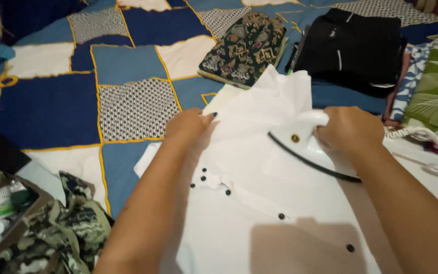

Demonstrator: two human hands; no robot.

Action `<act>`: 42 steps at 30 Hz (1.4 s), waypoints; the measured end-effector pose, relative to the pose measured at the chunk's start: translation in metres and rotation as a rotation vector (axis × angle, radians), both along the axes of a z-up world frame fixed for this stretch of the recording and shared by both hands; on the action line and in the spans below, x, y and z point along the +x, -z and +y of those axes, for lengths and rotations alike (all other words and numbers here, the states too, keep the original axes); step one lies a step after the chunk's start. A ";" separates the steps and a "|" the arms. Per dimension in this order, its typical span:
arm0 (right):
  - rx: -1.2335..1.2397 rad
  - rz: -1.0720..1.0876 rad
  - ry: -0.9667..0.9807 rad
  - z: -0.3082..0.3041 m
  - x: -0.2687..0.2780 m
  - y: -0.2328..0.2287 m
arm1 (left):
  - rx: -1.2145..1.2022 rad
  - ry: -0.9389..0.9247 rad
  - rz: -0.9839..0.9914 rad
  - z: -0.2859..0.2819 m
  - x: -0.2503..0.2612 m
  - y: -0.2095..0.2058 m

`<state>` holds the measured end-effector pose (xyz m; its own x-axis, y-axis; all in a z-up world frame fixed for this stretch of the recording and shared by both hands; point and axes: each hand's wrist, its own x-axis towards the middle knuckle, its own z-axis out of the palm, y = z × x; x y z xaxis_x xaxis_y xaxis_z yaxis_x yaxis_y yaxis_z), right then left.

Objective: Ironing a white button-down shirt on a bed.

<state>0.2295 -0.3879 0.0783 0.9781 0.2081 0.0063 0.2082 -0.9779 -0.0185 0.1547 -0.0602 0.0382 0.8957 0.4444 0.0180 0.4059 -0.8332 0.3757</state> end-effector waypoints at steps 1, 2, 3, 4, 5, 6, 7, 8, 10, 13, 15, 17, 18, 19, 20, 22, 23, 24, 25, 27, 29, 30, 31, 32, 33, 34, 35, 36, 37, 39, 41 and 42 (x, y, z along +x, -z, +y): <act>0.011 -0.003 0.003 0.008 -0.005 0.000 | 0.011 0.003 -0.003 0.008 0.014 0.006; -0.001 0.000 -0.099 0.014 -0.011 0.001 | -0.008 0.026 0.033 0.013 0.027 0.017; -0.014 0.004 -0.201 0.019 -0.017 0.002 | -0.026 0.049 0.070 0.017 0.040 0.028; -0.015 0.006 -0.199 0.021 -0.017 0.007 | -0.028 0.051 0.071 0.016 0.044 0.029; -0.025 -0.050 -0.280 0.023 -0.018 0.012 | -0.016 0.090 0.041 0.016 0.047 0.031; -0.036 -0.103 -0.364 0.025 -0.020 0.017 | -0.006 0.126 0.014 0.015 0.048 0.034; -0.039 -0.097 -0.366 0.029 -0.016 0.019 | -0.010 0.125 0.019 0.019 0.050 0.040; 0.018 -0.102 -0.225 0.032 -0.012 0.019 | -0.019 0.118 -0.049 0.023 0.052 0.045; 0.068 -0.102 -0.086 0.041 -0.006 0.014 | -0.034 0.107 -0.114 0.026 0.053 0.052; 0.020 -0.056 -0.023 0.060 -0.006 0.001 | 0.050 0.145 -0.229 0.026 0.049 0.059; 0.042 0.001 -0.114 0.073 -0.014 -0.005 | 0.098 0.098 -0.251 0.030 0.052 0.060; 0.041 -0.073 -0.171 0.080 -0.005 0.012 | 0.103 0.082 -0.235 0.031 0.044 0.045; 0.039 -0.135 -0.226 0.082 -0.003 0.022 | 0.104 0.067 -0.208 0.031 0.037 0.039; 0.038 -0.132 -0.231 0.087 0.004 0.029 | 0.102 0.062 -0.205 0.028 0.022 0.033; 0.053 -0.170 -0.161 0.092 0.011 0.034 | 0.110 0.078 -0.338 0.026 0.009 0.025; 0.067 -0.207 -0.096 0.104 0.021 0.036 | 0.118 0.087 -0.471 0.017 -0.021 0.011; 0.074 -0.170 -0.085 0.111 0.023 0.033 | 0.114 0.127 -0.299 0.010 -0.039 0.004; 0.084 -0.133 -0.075 0.120 0.026 0.030 | 0.112 0.165 -0.125 0.005 -0.056 -0.004; 0.088 -0.132 -0.083 0.129 0.014 0.021 | 0.116 0.157 -0.124 0.006 -0.068 0.007; 0.057 -0.024 -0.191 0.144 -0.009 0.001 | 0.276 0.288 -0.108 0.007 -0.087 0.029; 0.096 -0.092 -0.191 0.150 0.005 0.021 | 0.338 0.310 -0.178 0.012 -0.095 0.044; 0.136 -0.164 -0.185 0.152 0.011 0.032 | 0.401 0.336 -0.251 0.014 -0.099 0.052; 0.136 -0.157 -0.188 0.155 0.014 0.034 | 0.399 0.334 -0.245 0.014 -0.105 0.054; 0.144 -0.133 -0.128 0.158 0.020 0.032 | 0.388 0.316 -0.293 0.015 -0.107 0.053; 0.153 -0.109 -0.068 0.161 0.026 0.029 | 0.377 0.297 -0.341 0.017 -0.109 0.053; 0.154 -0.108 -0.070 0.165 0.020 0.021 | 0.378 0.295 -0.340 0.017 -0.114 0.047; 0.124 -0.057 -0.075 0.168 0.014 0.013 | 0.345 0.255 -0.376 0.017 -0.118 0.042; 0.093 -0.005 -0.075 0.170 0.009 0.005 | 0.310 0.219 -0.411 0.017 -0.122 0.037; 0.091 -0.003 -0.074 0.170 -0.002 0.004 | 0.307 0.221 -0.410 0.020 -0.123 0.040; 0.159 -0.001 -0.204 0.171 -0.024 0.000 | 0.212 0.143 -0.534 0.024 -0.126 0.047; 0.143 0.008 -0.242 0.176 -0.047 -0.002 | 0.182 0.133 -0.581 0.025 -0.128 0.054; 0.129 0.015 -0.282 0.178 -0.057 -0.004 | 0.154 0.121 -0.632 0.026 -0.128 0.057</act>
